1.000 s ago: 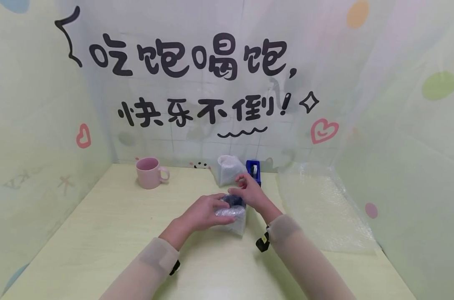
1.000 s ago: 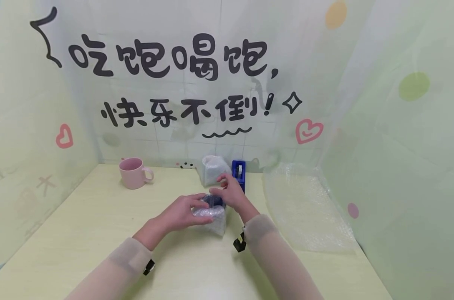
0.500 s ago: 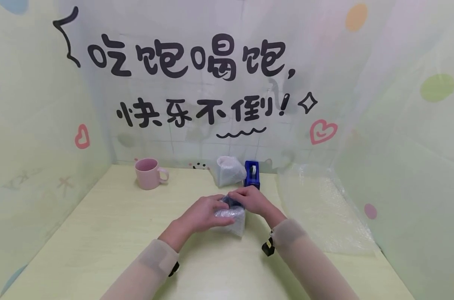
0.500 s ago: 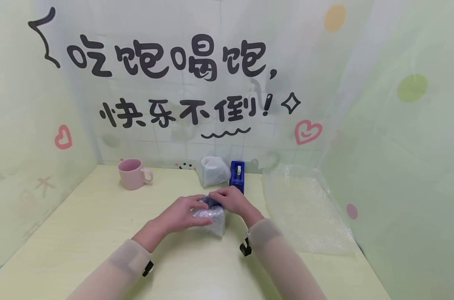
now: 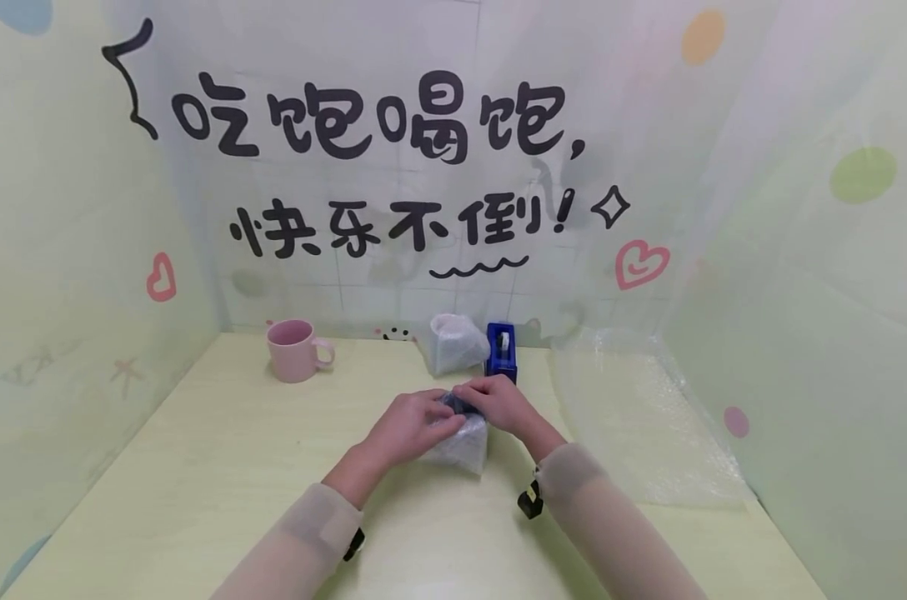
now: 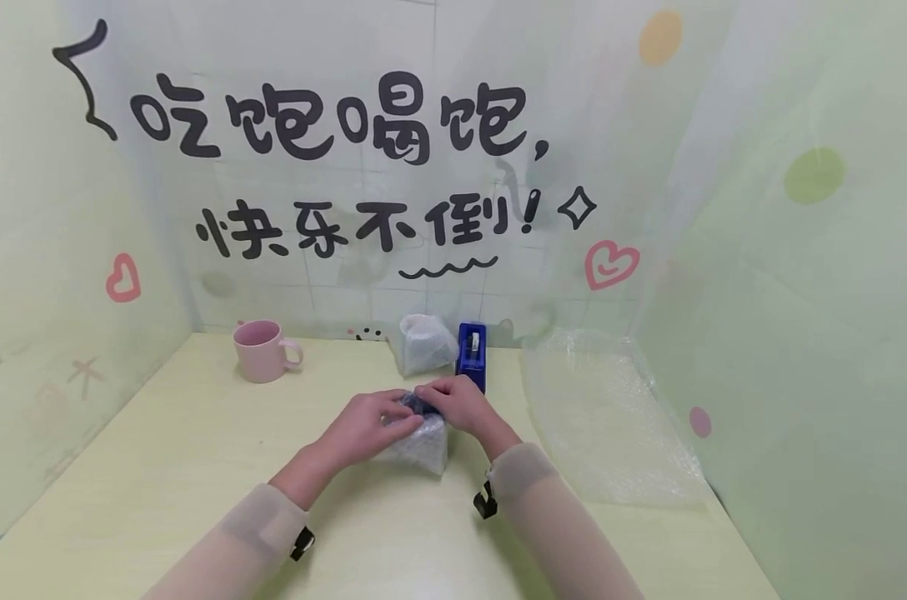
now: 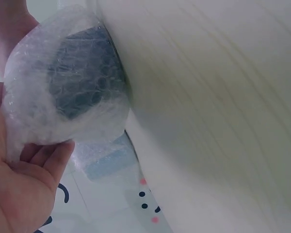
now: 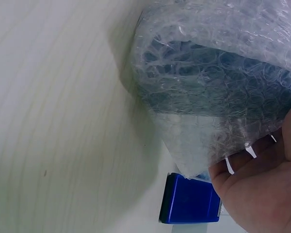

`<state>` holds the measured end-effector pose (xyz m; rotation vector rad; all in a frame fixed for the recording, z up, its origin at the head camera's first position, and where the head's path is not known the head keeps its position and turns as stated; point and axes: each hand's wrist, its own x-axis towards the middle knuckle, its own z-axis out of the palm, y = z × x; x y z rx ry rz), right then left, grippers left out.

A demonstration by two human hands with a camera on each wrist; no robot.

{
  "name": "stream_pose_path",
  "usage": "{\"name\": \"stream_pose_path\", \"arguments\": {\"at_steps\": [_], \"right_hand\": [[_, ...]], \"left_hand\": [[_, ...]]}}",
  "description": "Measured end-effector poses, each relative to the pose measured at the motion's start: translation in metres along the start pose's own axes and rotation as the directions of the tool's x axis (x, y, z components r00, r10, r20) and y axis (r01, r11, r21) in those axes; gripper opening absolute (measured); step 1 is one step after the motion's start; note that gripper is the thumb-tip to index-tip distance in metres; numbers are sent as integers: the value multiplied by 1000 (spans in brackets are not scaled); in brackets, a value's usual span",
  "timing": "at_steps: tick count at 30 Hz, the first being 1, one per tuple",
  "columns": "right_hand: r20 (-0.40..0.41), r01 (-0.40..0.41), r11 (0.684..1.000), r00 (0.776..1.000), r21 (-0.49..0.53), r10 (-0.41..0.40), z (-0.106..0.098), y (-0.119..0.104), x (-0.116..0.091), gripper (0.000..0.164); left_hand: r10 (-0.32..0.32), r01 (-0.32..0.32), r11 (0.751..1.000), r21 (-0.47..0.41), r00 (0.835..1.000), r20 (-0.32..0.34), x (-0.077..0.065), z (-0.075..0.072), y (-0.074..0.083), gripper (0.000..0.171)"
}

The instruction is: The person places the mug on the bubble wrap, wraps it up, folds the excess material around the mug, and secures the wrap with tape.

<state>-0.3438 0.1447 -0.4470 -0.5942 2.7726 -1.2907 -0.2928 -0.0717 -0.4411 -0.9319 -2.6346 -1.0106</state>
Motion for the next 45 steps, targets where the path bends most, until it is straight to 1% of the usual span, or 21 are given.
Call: {"name": "stream_pose_path", "arguments": {"at_steps": [2,4,7,9,10,15,20,23,26,28,31,34,36,38,40,42,45], "right_hand": [[-3,4,1000,1000,2,-4,0,0,0,31],[-1,5,1000,1000,-3,-5,0,0,1,31],[17,2,1000,1000,-16,-2,-2,-2,0,31],[37,13,999,999,-37,-12,-3,-3,1,31],[48,21,998,999,-51,-18,-4,-3,1,32],[79,68,989,995,-130,-58,-7,-4,2,36],[65,75,984,996,-164,-65,-6,-3,3,33],[56,81,983,996,-162,-73,-5,-3,3,32],[55,80,986,996,-143,-73,-5,-3,3,33],[53,67,991,997,-119,-61,-6,-3,3,34],[49,34,996,998,-82,-30,-7,-3,2,36],[45,16,998,999,-63,-13,-6,-2,0,37],[37,1,998,999,-61,2,-6,-2,-1,39],[14,-17,998,1000,-65,18,-7,-3,-3,40],[-43,-32,996,999,-83,29,-8,-5,-5,40],[-126,-43,995,991,-90,31,-11,-11,-9,40],[-261,-58,994,965,-92,32,-16,-24,-19,34]], "left_hand": [[-2,2,1000,10,1000,-1,1,0,1,24],[-18,18,1000,16,1000,17,0,-1,2,26],[-59,58,998,14,996,63,-2,-3,3,40],[-66,65,998,26,994,83,-3,-4,3,49],[-70,68,997,26,994,89,-3,-4,3,51],[-60,57,998,34,994,88,-2,-3,4,43],[-53,47,998,52,992,113,-1,-2,4,42],[-49,42,997,59,989,138,0,-4,4,46],[-31,21,997,69,987,158,1,-6,3,46],[-18,5,997,77,987,161,1,-6,3,45],[-15,4,997,71,988,154,2,-5,3,41],[-36,33,999,25,987,155,1,-6,3,43],[-77,83,996,-33,984,163,0,-8,2,43],[-122,141,984,-106,979,164,-2,-11,1,45],[-169,199,960,-198,973,159,-2,-14,0,46],[-193,227,931,-284,970,146,-2,-16,-3,46],[-229,259,895,-364,966,124,2,-16,-8,44]]}}
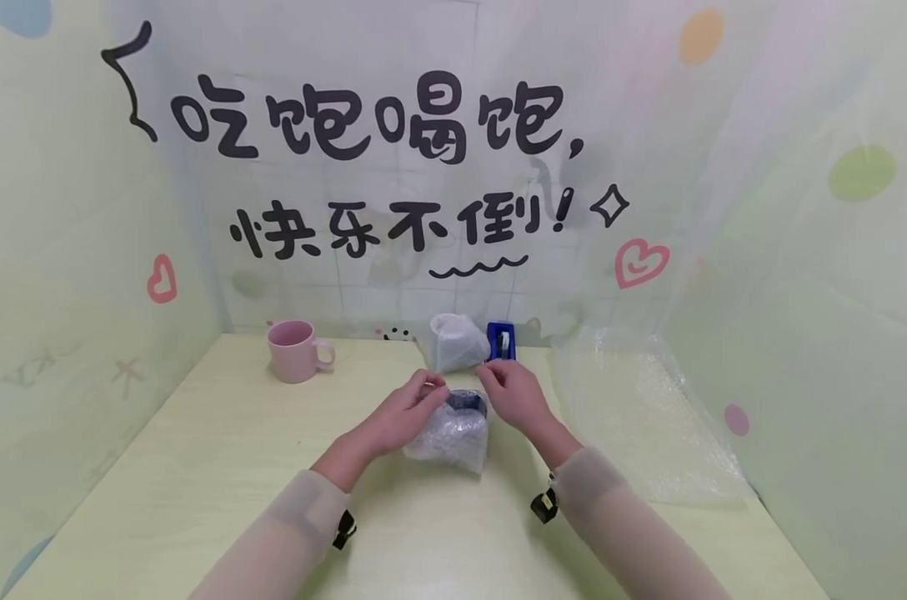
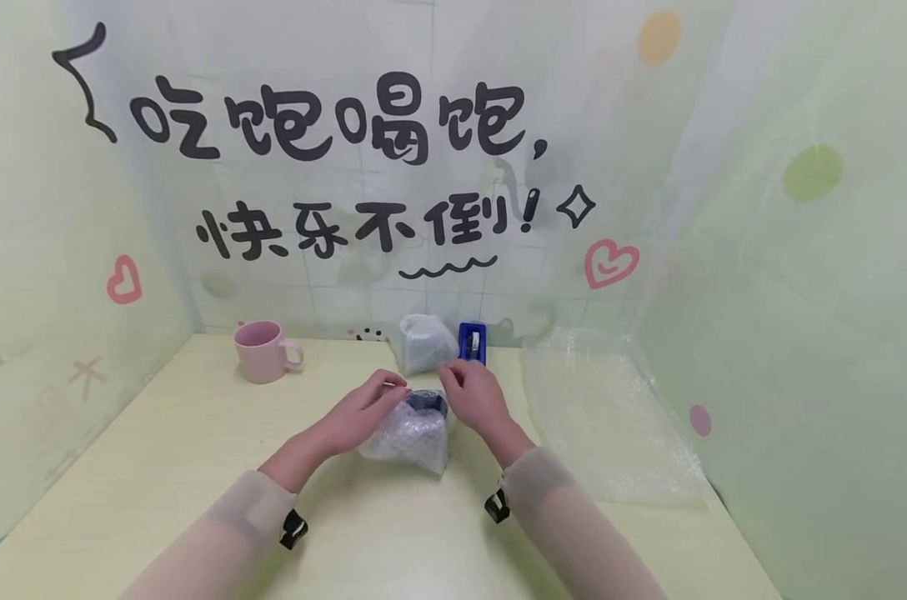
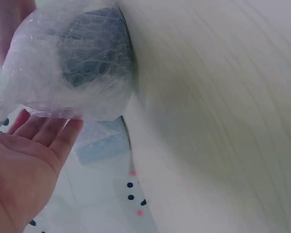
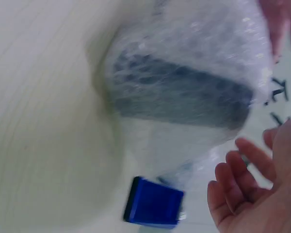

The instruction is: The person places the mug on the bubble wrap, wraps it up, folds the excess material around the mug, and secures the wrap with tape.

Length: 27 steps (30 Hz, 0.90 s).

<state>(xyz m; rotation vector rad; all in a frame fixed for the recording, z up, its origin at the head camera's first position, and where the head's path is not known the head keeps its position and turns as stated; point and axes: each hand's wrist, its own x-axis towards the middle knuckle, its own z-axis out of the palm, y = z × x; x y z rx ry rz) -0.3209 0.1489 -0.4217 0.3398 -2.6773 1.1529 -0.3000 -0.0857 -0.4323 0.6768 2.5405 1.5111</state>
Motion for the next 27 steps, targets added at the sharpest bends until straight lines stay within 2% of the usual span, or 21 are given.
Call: {"name": "stream_pose_path", "arguments": {"at_steps": [2,3,4,6,9,11,13,16,22,27], "right_hand": [[-29,-17,999,999,28,18,-6,-11,-10,34],[-12,-25,999,1000,41,26,-9,-16,-16,37],[23,-37,998,999,52,36,-11,-20,-23,40],[145,-44,997,989,65,34,-12,-28,-37,50],[356,-39,997,935,69,12,-7,-34,-56,58],[419,16,999,908,44,-33,-1,-31,-65,54],[427,59,998,902,30,-66,3,-27,-70,48],[378,91,996,922,-10,-80,6,-19,-72,42],[335,-16,1000,942,-21,22,4,-12,-71,41],[349,-67,997,934,-22,71,2,-13,-72,46]], "left_hand": [[-14,13,999,-31,1000,-16,4,0,-2,47],[-23,22,999,-35,999,-22,7,0,-3,50],[-31,30,999,-43,999,-24,9,0,-4,54],[-39,38,997,-66,999,-5,14,1,-6,61],[-48,50,994,-94,999,25,17,1,-7,69],[-61,65,990,-124,997,42,17,1,-8,71],[-74,81,986,-147,996,48,16,0,-8,72],[-98,107,976,-190,994,58,13,-3,-10,75],[-138,139,960,-244,990,21,8,-12,-17,74],[-175,164,957,-240,984,-24,3,-15,-19,68]]}}
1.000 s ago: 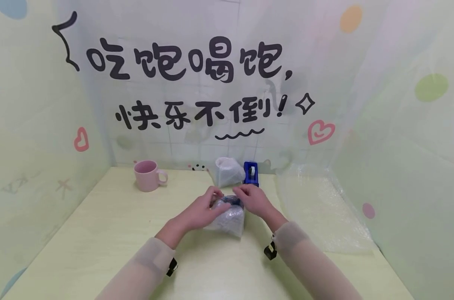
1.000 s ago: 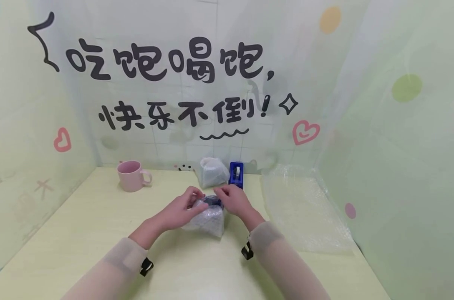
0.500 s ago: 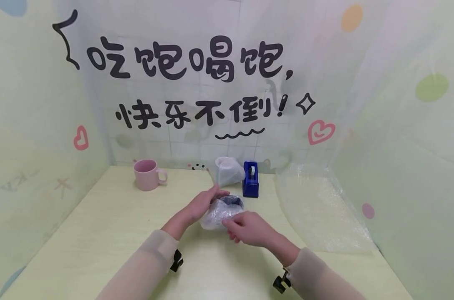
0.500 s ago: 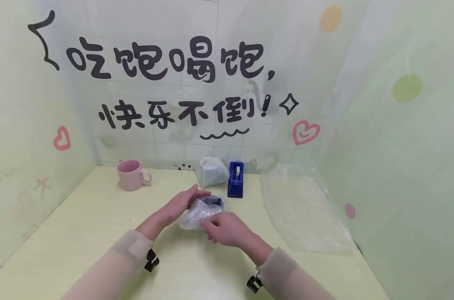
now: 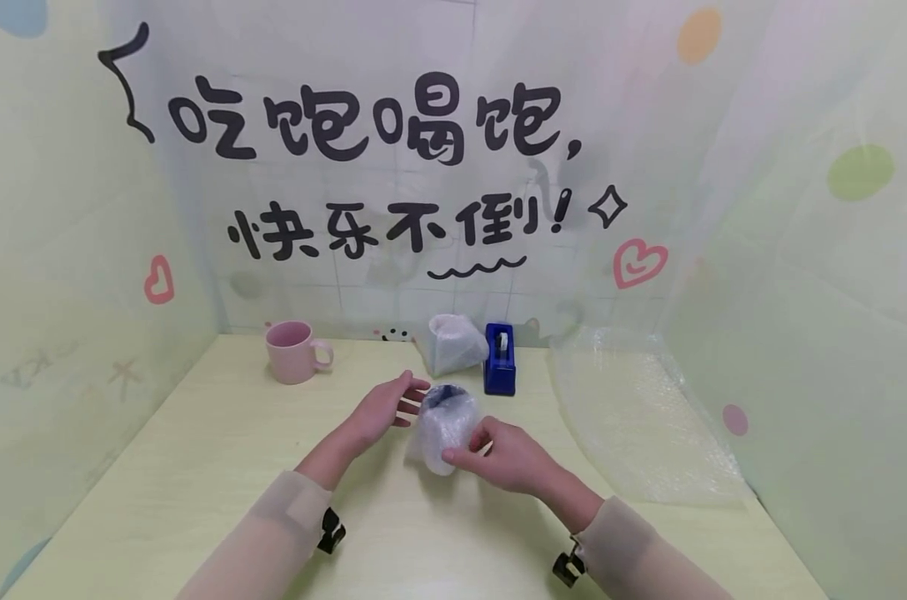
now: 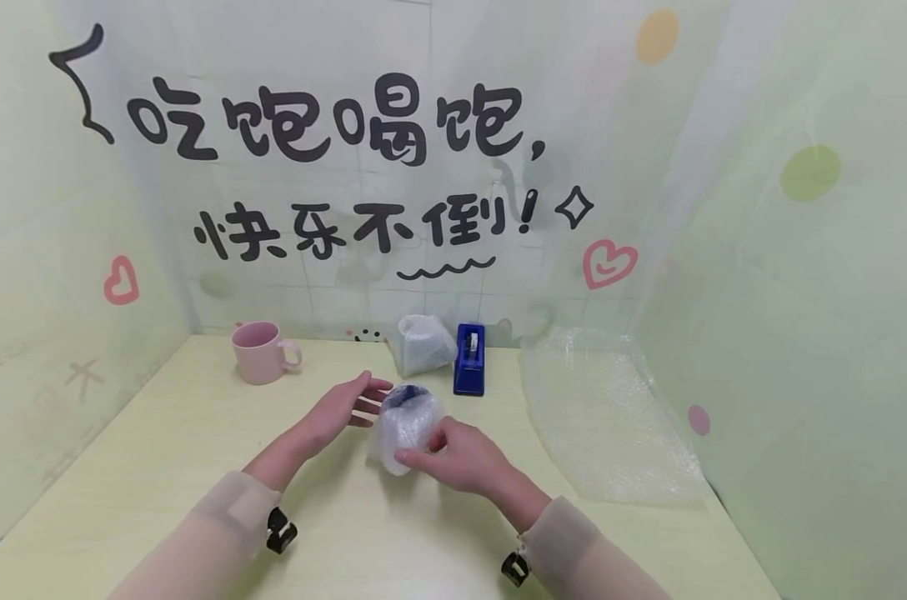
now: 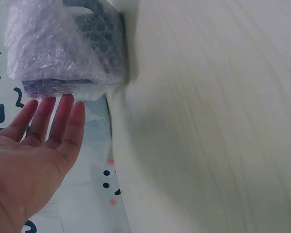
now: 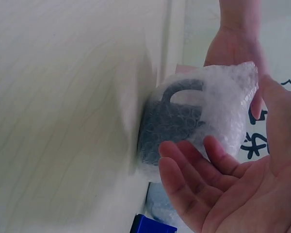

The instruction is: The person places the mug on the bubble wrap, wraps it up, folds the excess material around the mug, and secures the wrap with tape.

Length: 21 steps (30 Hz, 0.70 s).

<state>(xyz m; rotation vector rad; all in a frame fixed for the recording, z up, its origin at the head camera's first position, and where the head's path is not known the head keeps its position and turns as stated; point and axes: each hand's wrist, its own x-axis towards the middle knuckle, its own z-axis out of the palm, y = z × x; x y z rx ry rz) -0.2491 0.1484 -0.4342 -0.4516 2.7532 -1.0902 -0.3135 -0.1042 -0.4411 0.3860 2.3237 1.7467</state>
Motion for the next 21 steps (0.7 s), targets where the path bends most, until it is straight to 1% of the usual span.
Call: {"name": "stream_pose_path", "arguments": {"at_steps": [3,5,9,11,12,13,14,17,18,21], "right_hand": [[13,-10,1000,1000,19,10,0,1,1,49],[13,-9,1000,1000,28,8,-2,2,3,47],[6,-3,999,1000,48,3,-8,7,6,38],[21,-19,995,1000,99,17,-12,8,6,36],[35,-32,991,999,132,28,-13,9,6,37],[50,-47,984,998,169,39,-15,9,7,38],[66,-62,976,997,210,49,-16,10,7,40],[104,-97,942,992,322,66,-16,10,9,42],[108,-97,933,992,346,63,-15,10,10,42],[99,-91,911,994,402,56,-12,9,16,40]], "left_hand": [[-13,14,1000,15,1000,-24,-4,-2,-2,60],[-18,20,999,31,999,-46,-8,-3,-2,53],[27,-18,994,104,996,-86,-15,-4,-4,39],[44,-31,992,122,993,-111,-19,-3,-5,35],[41,-27,993,114,991,-124,-21,-3,-5,33],[35,-21,995,98,990,-137,-23,-2,-5,32],[15,-4,997,74,988,-156,-25,-1,-5,31],[-31,35,999,21,980,-199,-30,1,-3,25],[-42,45,999,10,976,-215,-31,2,-2,23],[-43,48,999,13,963,-265,-33,4,0,19]]}}
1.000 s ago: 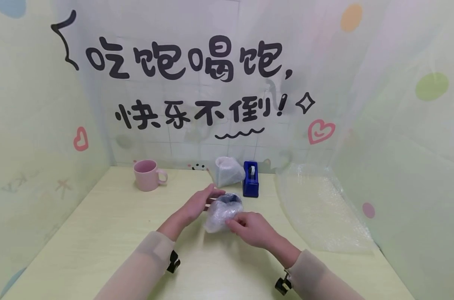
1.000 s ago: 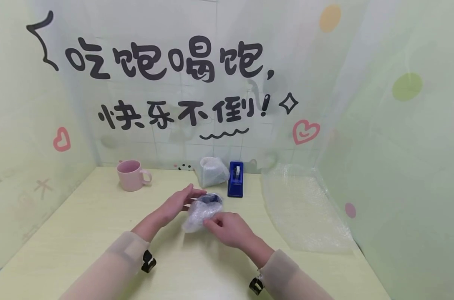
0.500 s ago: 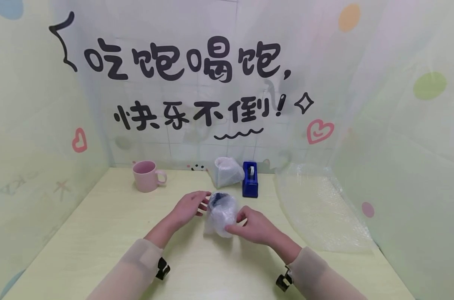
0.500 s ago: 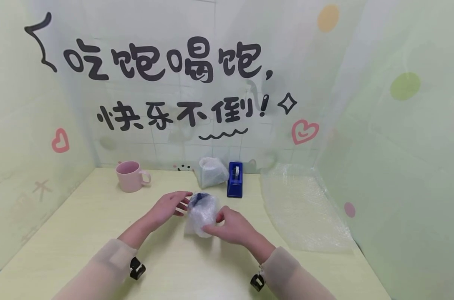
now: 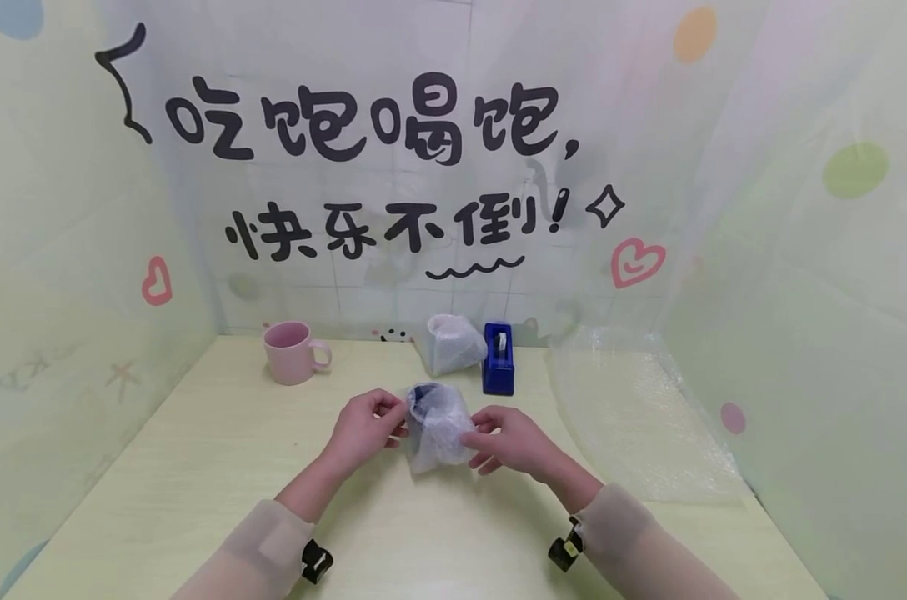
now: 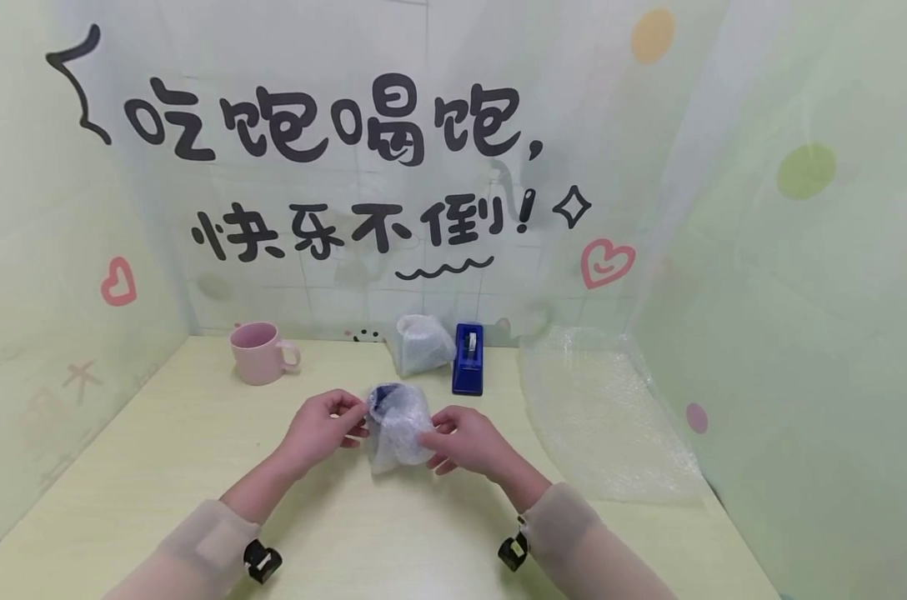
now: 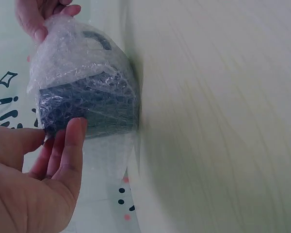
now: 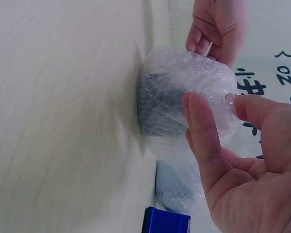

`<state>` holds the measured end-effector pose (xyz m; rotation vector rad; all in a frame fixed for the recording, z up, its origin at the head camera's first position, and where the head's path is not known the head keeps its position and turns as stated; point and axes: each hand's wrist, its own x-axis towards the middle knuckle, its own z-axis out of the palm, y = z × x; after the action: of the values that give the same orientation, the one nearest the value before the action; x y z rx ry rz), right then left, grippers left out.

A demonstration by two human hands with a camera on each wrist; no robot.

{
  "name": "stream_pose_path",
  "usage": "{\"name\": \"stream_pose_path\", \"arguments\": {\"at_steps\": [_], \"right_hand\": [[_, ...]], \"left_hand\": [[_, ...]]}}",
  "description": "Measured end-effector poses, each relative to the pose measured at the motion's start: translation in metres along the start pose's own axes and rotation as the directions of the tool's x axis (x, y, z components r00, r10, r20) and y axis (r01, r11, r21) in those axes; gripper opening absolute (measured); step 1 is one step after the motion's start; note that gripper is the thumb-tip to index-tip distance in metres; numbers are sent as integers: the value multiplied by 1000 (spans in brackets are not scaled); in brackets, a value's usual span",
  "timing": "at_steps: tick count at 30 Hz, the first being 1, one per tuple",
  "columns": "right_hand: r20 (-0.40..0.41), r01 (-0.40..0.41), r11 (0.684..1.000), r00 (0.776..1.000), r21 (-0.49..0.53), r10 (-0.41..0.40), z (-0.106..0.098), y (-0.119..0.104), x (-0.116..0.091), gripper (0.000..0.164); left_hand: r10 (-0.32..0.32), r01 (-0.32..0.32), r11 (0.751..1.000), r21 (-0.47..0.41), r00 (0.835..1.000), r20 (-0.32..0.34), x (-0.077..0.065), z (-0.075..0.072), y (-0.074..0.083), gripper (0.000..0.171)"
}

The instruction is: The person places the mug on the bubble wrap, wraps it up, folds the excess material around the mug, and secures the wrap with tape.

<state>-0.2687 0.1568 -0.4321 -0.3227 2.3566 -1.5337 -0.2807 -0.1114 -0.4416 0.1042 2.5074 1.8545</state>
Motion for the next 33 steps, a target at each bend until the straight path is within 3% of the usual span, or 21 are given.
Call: {"name": "stream_pose_path", "arguments": {"at_steps": [9,14,20,26,33], "right_hand": [[-74,-17,996,997,91,23,18,-3,33,47],[-118,-24,990,992,138,41,29,-11,56,40],[-160,1,987,987,164,25,38,-20,87,35],[-211,29,971,977,237,22,46,-24,109,38],[-241,75,938,971,338,9,53,-24,126,41]], "left_hand": [[-9,14,999,30,989,-146,6,-5,-6,23],[-3,22,996,88,980,-201,12,-10,-9,29],[27,-9,991,131,990,-138,23,-11,-7,39],[65,-34,977,211,988,-141,32,-8,-8,57],[25,-17,992,126,998,-59,46,-5,-9,74]]}}
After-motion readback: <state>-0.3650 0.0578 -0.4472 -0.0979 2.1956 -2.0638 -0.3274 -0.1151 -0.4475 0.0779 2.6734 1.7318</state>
